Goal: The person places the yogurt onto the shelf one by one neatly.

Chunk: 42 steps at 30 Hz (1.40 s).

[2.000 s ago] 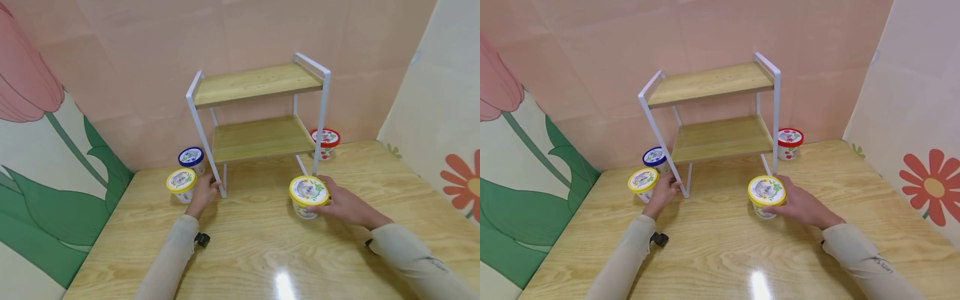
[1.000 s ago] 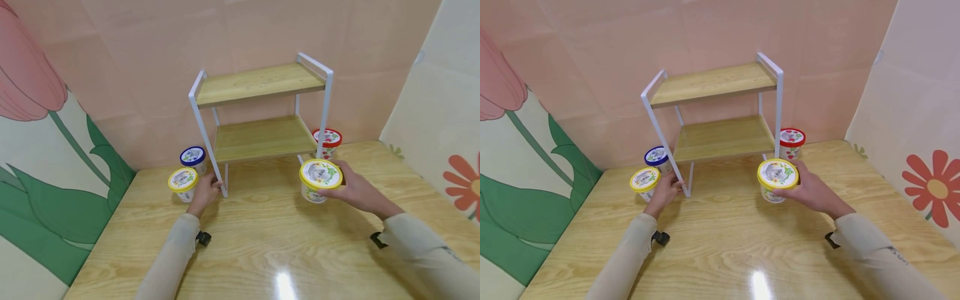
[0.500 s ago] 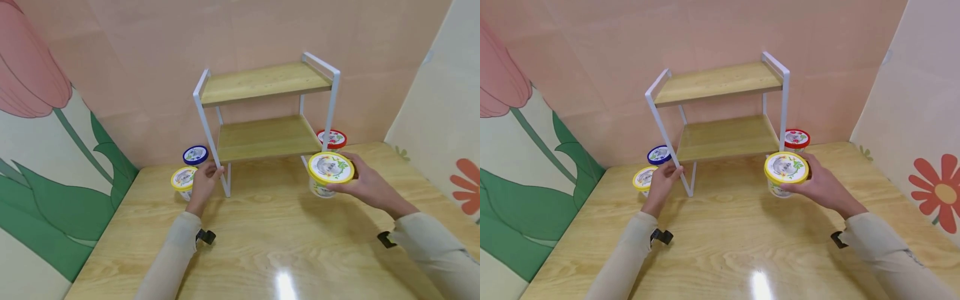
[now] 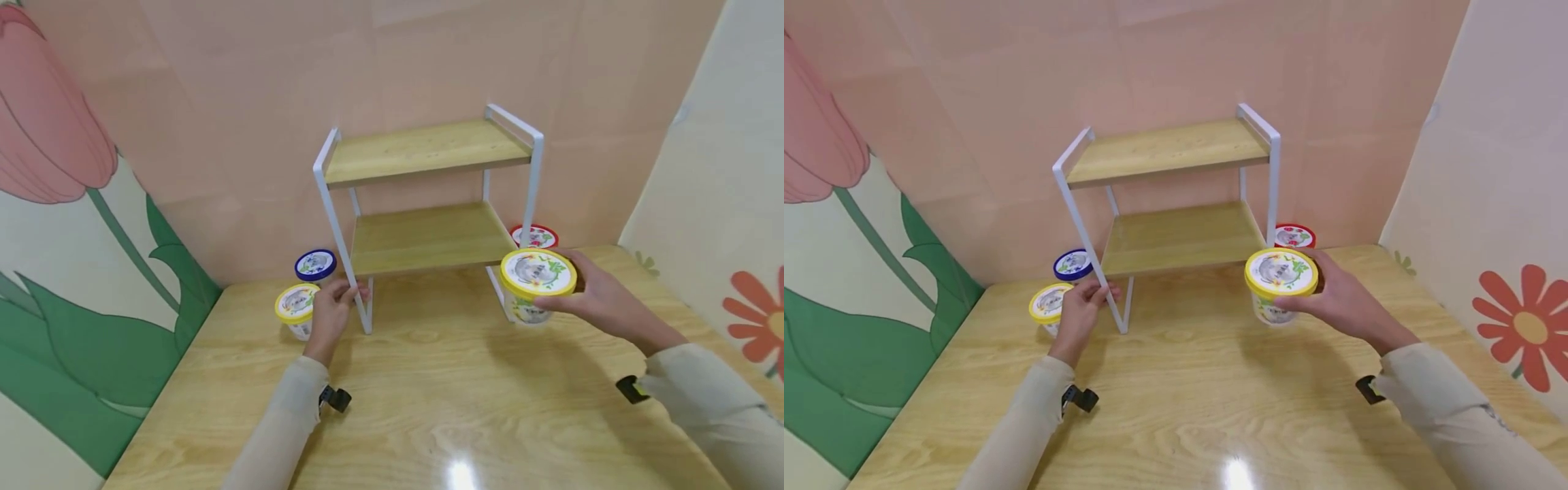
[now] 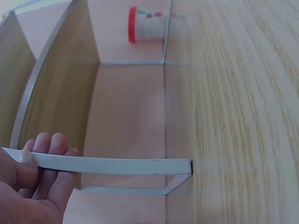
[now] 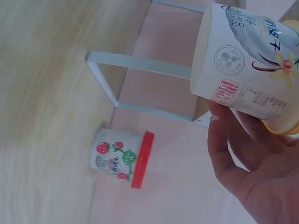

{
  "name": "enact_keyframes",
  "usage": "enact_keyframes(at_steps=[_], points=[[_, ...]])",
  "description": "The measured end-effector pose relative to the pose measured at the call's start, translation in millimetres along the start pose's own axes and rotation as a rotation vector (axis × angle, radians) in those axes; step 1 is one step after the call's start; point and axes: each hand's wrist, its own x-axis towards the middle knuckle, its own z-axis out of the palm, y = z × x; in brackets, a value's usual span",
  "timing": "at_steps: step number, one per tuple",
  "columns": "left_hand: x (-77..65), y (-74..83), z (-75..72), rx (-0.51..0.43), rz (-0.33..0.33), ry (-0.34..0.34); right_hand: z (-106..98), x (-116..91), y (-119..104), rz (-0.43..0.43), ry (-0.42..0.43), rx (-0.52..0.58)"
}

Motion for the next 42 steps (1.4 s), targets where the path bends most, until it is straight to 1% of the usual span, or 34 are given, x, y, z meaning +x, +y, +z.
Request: enact_keyframes(at_steps=[2,8,12,16,21,26,32,39,42], points=[[-0.6,-1.7,-0.4,-0.015,0.005,-0.003,-1.8,3.1,-3.8,-0.010,-0.007,-0.002],[-3.2,-4.3,-3.8,0.014,-0.013,0.009,-8.5,17.2,-22.6,0.014,-0.034,-0.041],[-2.9,-5.6,-5.2,0.029,-0.004,0.012,-13.8,22.9,-31.7,0.012,-0.007,-0.089],[-2.2,-5.8,-2.6,0.049,0.011,0.004,-20.0,23.7,-32.4,0.015,0.006,-0.115],[-2.5,-4.0,2.4,0.076,0.016,0.008,-23.5,24.1,-29.8,0.016,-0.004,-0.074],[-2.2,-4.0,5.0,0.089,0.025,0.011,-24.5,23.2,-31.9,0.003,0.010,-0.051],[-1.5,-4.1,6.1,0.138,0.049,0.011,-28.8,23.8,-40.2,-0.005,0.027,-0.057],[-1.9,-3.3,6.4,0.154,0.100,0.023,-38.9,28.6,-52.8,-0.032,0.017,0.029],[-2.1,-3.0,6.1,0.164,0.108,0.021,-43.3,29.7,-56.9,-0.030,0.021,0.025]])
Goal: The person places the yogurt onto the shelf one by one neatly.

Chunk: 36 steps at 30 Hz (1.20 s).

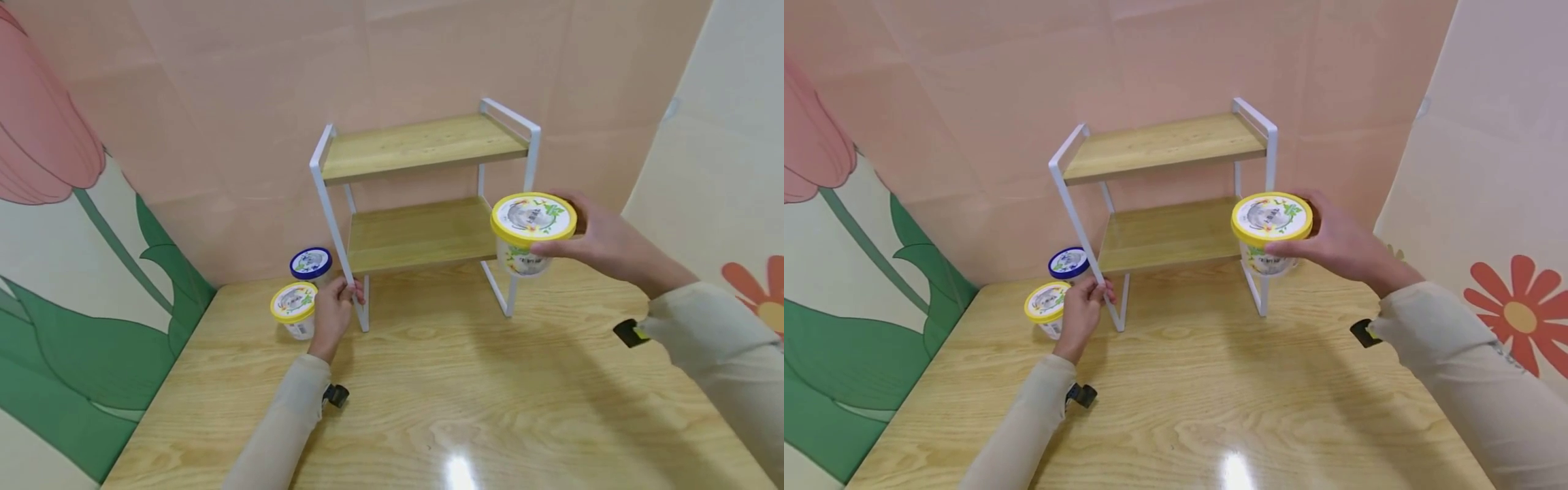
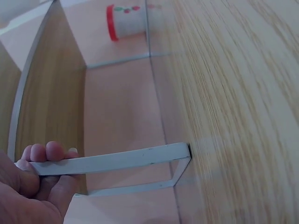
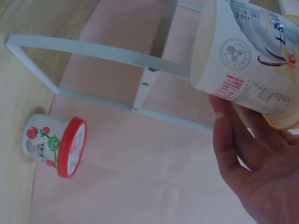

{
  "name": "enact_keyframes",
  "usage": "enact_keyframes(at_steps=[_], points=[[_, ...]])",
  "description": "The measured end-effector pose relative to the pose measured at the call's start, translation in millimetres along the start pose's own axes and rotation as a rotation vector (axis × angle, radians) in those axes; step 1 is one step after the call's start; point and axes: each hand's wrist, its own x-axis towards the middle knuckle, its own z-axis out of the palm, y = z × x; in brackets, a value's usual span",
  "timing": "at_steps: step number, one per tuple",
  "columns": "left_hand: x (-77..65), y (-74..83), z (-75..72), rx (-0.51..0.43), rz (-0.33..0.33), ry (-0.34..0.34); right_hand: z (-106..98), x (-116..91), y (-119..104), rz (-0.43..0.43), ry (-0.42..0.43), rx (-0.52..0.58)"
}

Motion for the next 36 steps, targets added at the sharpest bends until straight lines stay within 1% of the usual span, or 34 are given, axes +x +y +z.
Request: enact_keyframes(at_steps=[5,11,19,23,29,32,34,36], points=[[0.7,-0.1,-0.4,0.013,-0.010,-0.003,-8.0,1.7,-8.0,0.014,0.006,-0.009],[0.3,-1.4,-0.8,0.017,-0.001,-0.002,-17.6,5.1,-15.1,0.024,-0.004,-0.002],[-2.1,-2.2,-1.0,0.063,0.015,0.012,-30.2,8.6,-18.4,-0.006,0.036,0.004],[-1.8,-2.1,-2.3,0.065,0.022,0.024,-35.9,11.0,-20.3,-0.028,0.047,0.017],[-0.9,-6.4,-4.7,0.089,0.033,0.012,-38.7,16.9,-29.1,-0.053,0.058,0.026],[-1.8,-8.9,-5.2,0.100,0.020,0.023,-38.3,21.4,-33.7,-0.050,0.050,0.004],[-3.0,-10.6,-3.9,0.108,0.013,0.038,-37.9,22.7,-33.7,-0.051,0.041,-0.011],[-4.3,-12.1,-0.7,0.102,0.006,0.034,-38.6,21.2,-30.3,-0.048,0.033,-0.019]])
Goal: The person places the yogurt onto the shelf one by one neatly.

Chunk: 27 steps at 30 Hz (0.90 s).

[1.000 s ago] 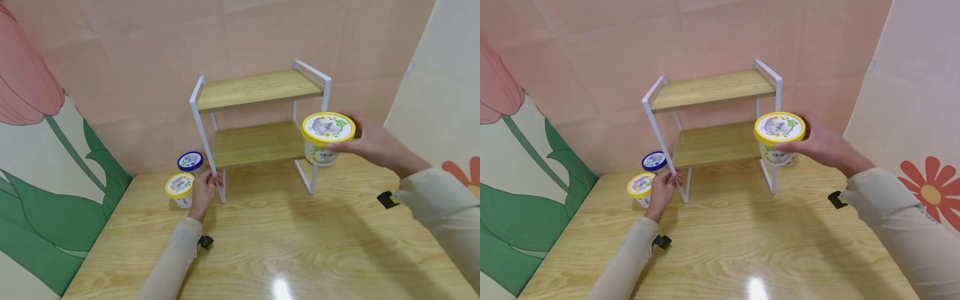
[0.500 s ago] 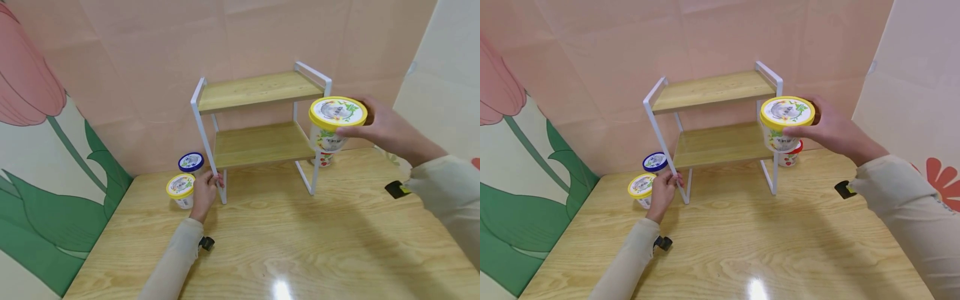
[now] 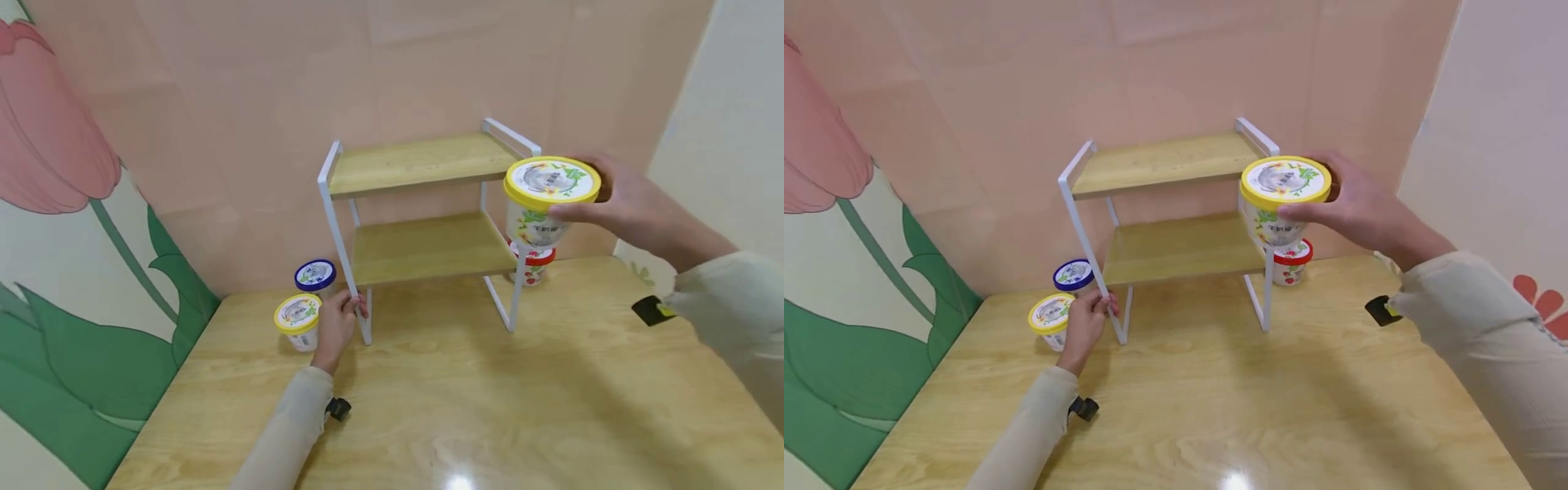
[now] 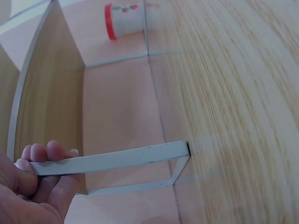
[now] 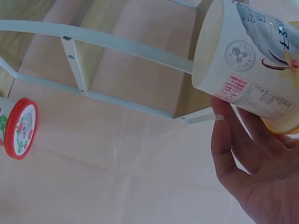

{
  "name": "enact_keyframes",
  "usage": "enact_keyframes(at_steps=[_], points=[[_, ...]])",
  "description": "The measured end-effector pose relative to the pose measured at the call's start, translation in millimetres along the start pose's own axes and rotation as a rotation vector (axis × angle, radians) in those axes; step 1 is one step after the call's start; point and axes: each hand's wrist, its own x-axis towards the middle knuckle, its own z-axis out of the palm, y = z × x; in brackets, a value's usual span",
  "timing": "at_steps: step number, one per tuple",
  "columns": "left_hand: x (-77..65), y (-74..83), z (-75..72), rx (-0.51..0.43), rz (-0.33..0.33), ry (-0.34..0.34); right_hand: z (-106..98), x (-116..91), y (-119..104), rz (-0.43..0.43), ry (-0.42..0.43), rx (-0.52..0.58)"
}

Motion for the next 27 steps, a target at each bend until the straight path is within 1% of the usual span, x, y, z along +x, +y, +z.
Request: enact_keyframes(at_steps=[5,8,12,15,18,24,27], points=[[-1.9,-2.6,13.4,-0.028,0.026,-0.056,-6.9,-8.5,13.2,0.016,0.000,-0.017],[-0.5,-2.5,18.0,-0.033,0.042,-0.050,-11.7,-7.1,15.3,0.016,0.004,-0.030],[1.4,-1.8,19.3,-0.038,0.054,-0.026,-16.7,-3.2,11.2,0.030,0.003,-0.068],[1.9,0.2,18.0,-0.054,0.061,-0.020,-19.4,-1.3,7.1,0.037,0.004,-0.097],[3.1,1.7,16.8,-0.063,0.065,-0.019,-23.1,1.6,3.4,0.032,0.012,-0.104],[4.8,1.8,16.9,-0.026,0.067,-0.021,-30.9,9.9,-4.6,0.046,0.023,-0.155],[4.6,1.0,17.1,-0.012,0.070,-0.013,-32.8,12.6,-7.4,0.055,0.017,-0.138]])
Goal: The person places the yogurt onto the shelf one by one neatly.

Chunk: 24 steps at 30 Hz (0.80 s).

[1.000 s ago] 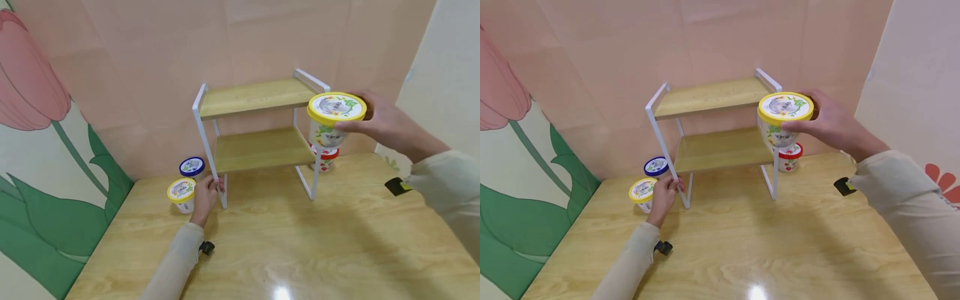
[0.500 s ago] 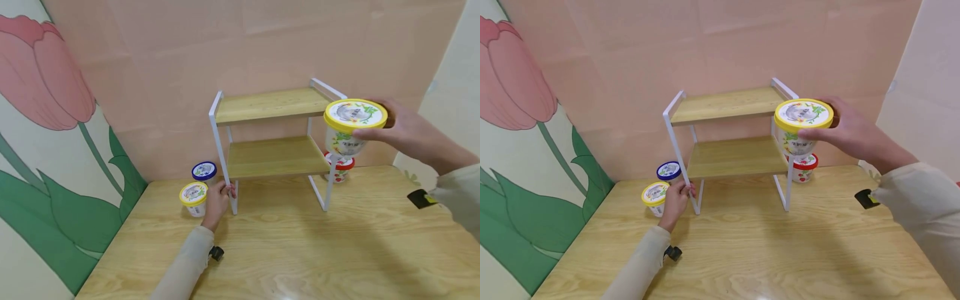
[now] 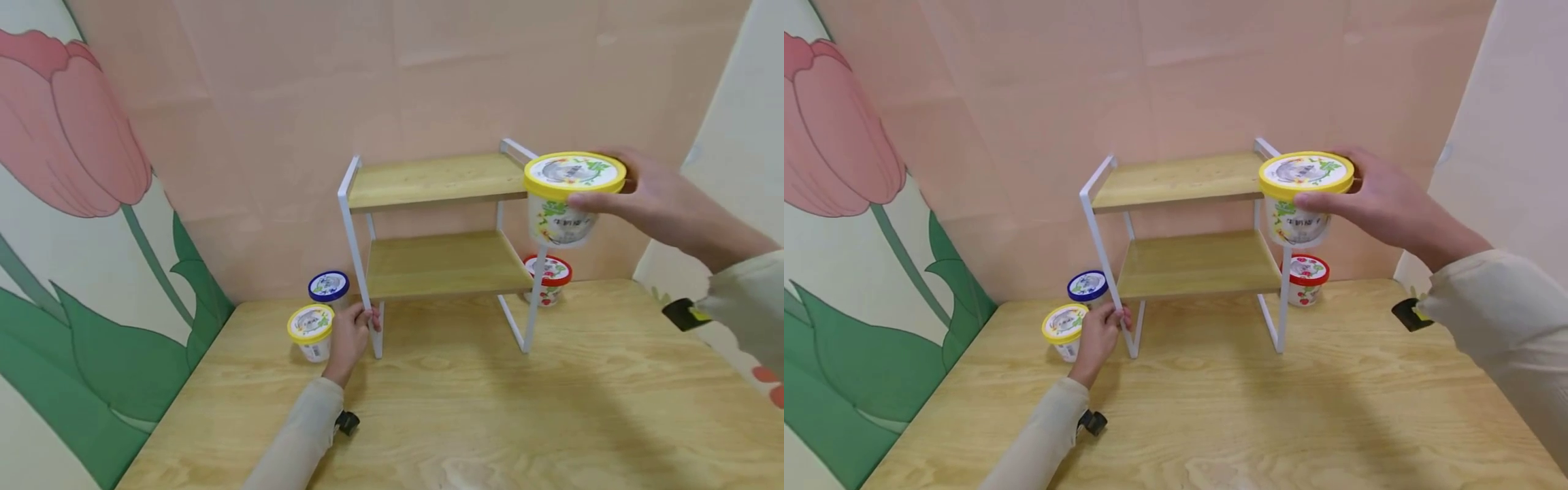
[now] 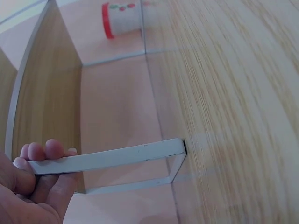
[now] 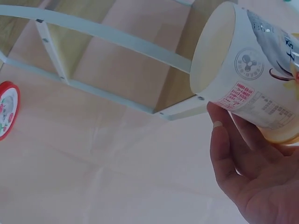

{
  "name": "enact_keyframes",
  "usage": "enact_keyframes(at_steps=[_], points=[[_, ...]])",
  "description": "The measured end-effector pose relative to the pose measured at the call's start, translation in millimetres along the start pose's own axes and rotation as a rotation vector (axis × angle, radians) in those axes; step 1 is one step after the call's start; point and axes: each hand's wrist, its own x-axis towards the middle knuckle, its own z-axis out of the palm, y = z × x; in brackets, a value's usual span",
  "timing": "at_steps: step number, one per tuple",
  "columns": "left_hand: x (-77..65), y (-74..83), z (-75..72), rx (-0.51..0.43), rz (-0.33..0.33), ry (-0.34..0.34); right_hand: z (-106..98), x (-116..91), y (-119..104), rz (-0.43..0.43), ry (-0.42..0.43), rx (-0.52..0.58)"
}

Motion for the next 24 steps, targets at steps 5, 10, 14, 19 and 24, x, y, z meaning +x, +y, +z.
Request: enact_keyframes(at_steps=[5,10,14,19,24], points=[[0.6,-0.8,1.5,0.010,0.019,-0.001,-6.3,3.3,-4.9,0.013,0.008,0.042],[3.5,-2.1,3.0,0.027,0.020,-0.011,-12.8,5.3,-11.0,-0.020,0.028,0.080],[6.2,-2.4,4.9,0.020,0.024,-0.014,-16.9,6.7,-17.9,-0.044,0.036,0.109],[8.3,-1.4,9.5,-0.005,0.031,-0.011,-18.6,9.3,-24.7,-0.058,0.045,0.116],[3.5,-3.4,12.0,-0.016,0.012,-0.035,-16.9,7.4,-25.0,-0.059,0.050,0.128]])
